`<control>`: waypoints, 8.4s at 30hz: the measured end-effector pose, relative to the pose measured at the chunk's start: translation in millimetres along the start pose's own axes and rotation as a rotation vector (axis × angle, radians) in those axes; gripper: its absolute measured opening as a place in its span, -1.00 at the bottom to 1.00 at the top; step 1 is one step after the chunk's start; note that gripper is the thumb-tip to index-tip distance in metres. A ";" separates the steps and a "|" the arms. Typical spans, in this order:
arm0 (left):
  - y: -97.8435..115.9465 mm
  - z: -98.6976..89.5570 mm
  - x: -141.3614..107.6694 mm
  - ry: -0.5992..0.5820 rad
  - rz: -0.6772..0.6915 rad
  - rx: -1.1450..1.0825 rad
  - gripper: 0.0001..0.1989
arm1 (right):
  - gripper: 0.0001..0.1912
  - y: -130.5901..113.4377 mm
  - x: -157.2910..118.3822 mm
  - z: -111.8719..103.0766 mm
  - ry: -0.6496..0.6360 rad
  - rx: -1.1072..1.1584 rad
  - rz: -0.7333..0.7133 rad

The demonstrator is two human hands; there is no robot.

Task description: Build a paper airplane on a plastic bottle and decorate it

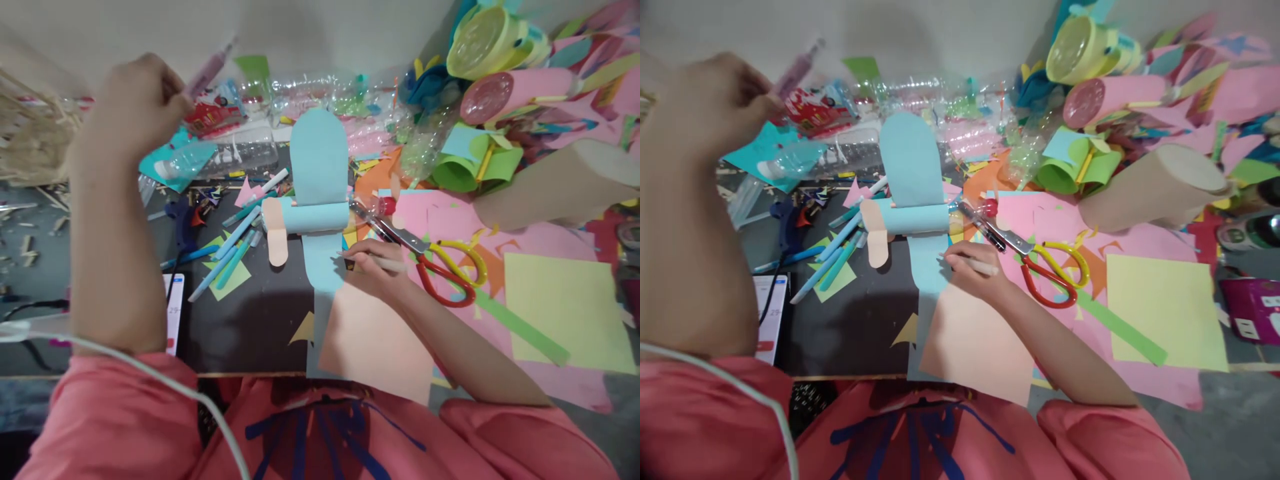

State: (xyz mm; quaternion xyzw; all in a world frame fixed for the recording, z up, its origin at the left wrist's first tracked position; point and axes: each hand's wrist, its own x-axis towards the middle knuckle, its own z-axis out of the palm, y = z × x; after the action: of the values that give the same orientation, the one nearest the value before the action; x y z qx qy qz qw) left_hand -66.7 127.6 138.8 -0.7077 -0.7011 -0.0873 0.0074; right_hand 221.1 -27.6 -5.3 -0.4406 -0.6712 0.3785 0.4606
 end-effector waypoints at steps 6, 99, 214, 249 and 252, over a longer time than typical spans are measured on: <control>11.1 -8.8 -92.4 -0.001 0.214 -0.410 -0.60 | -0.88 0.4 0.2 1.4 -0.163 -0.281 -0.408; 55.5 143.7 -179.1 -0.105 0.285 -0.425 -0.60 | -0.89 -15.9 5.4 21.5 -0.072 0.135 0.438; 61.8 116.4 -189.9 -0.094 0.229 -1.296 -0.72 | -0.80 -4.5 -7.7 14.8 -0.123 0.964 0.393; 62.9 112.6 -188.3 -0.185 0.242 -1.287 -0.75 | -0.77 -11.6 -14.9 14.6 -0.235 0.755 0.416; 63.0 112.1 -188.5 -0.181 0.243 -1.279 -0.76 | -0.78 -11.4 -15.1 14.6 -0.241 0.764 0.418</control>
State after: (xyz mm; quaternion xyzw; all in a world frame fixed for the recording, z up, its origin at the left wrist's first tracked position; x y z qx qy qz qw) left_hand 8.2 -45.4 10.2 -0.6512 -0.4241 -0.4253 -0.4640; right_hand 207.2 -47.0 -3.4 -0.3181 -0.4287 0.7325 0.4225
